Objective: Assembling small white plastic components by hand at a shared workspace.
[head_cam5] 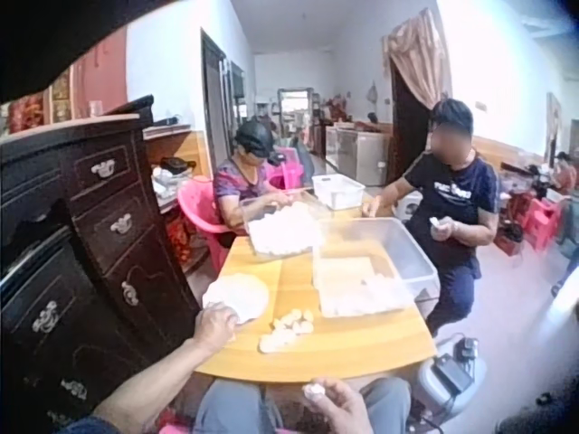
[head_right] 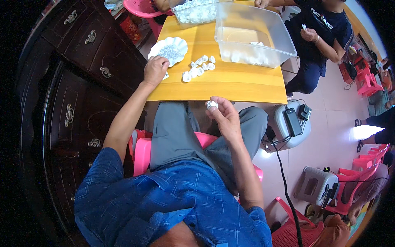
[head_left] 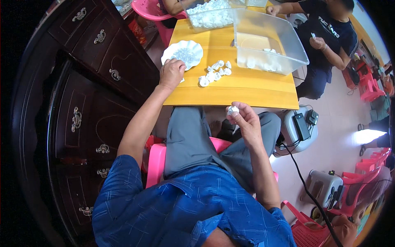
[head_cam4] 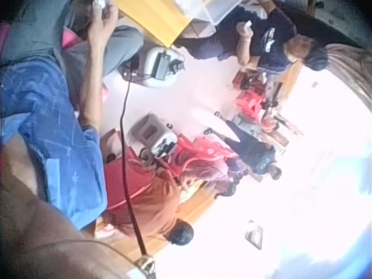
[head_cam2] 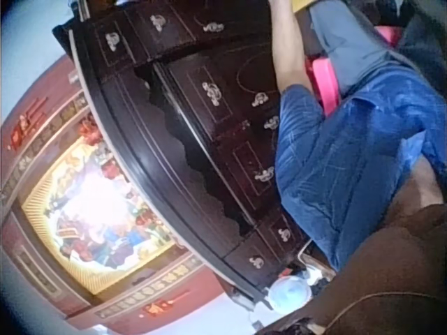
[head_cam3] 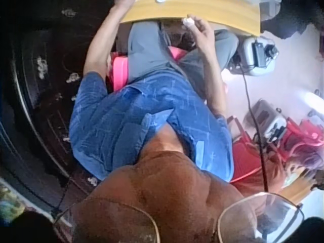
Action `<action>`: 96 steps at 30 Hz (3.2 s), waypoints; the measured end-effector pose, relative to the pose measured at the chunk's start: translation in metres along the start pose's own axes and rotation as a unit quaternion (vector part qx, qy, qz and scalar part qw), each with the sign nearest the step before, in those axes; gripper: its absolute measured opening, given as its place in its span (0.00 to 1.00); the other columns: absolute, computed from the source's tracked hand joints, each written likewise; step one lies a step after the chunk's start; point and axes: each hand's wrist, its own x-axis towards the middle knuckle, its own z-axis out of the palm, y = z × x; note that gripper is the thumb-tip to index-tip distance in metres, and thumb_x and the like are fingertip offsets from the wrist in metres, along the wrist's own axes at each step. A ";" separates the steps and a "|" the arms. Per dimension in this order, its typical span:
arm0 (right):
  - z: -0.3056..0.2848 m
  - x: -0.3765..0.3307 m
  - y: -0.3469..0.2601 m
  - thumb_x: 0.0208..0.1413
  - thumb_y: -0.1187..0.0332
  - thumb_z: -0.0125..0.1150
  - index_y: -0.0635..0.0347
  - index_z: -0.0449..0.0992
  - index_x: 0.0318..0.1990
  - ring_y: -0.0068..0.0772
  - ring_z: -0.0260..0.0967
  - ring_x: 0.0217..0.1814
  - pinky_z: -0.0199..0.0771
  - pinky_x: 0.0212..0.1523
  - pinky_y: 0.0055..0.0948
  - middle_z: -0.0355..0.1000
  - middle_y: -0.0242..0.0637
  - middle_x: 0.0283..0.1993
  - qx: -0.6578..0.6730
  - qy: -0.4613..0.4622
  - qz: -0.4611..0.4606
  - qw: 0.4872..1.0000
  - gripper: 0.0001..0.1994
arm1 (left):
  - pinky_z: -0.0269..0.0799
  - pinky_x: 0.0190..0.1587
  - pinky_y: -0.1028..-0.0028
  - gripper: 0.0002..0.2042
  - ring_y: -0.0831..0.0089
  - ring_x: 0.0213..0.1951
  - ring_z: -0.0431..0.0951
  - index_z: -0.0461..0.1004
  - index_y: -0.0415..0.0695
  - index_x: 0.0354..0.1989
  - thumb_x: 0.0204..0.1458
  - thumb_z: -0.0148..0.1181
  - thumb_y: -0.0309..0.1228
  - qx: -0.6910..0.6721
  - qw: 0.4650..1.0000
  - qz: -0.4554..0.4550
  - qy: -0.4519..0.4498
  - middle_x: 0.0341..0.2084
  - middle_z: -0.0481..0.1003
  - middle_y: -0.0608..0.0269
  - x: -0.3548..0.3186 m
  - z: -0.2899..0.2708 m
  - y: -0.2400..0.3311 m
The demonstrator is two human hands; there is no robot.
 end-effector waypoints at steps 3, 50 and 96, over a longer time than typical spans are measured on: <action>0.001 0.000 -0.001 0.66 0.73 0.58 0.63 0.71 0.58 0.23 0.75 0.45 0.76 0.46 0.22 0.77 0.34 0.49 0.008 -0.003 0.008 1.000 0.15 | 0.73 0.42 0.56 0.06 0.50 0.38 0.79 0.79 0.43 0.30 0.54 0.60 0.32 -0.009 0.999 -0.042 0.014 0.31 0.80 0.53 0.011 -0.003 -0.005; 0.008 -0.006 -0.003 0.61 0.76 0.63 0.68 0.73 0.56 0.23 0.75 0.49 0.76 0.53 0.25 0.78 0.35 0.47 0.003 -0.030 -0.012 0.999 0.17 | 0.72 0.36 0.79 0.04 0.84 0.32 0.75 0.80 0.37 0.36 0.57 0.63 0.25 -0.438 0.863 -0.068 -0.242 0.28 0.78 0.69 -0.041 -0.084 0.167; 0.009 -0.009 -0.003 0.59 0.78 0.65 0.67 0.74 0.56 0.20 0.74 0.46 0.76 0.50 0.23 0.78 0.32 0.43 -0.049 -0.017 -0.055 0.997 0.18 | 0.72 0.34 0.77 0.04 0.78 0.30 0.77 0.80 0.35 0.35 0.55 0.64 0.23 -0.418 0.886 -0.006 -0.201 0.29 0.79 0.62 -0.042 -0.100 0.176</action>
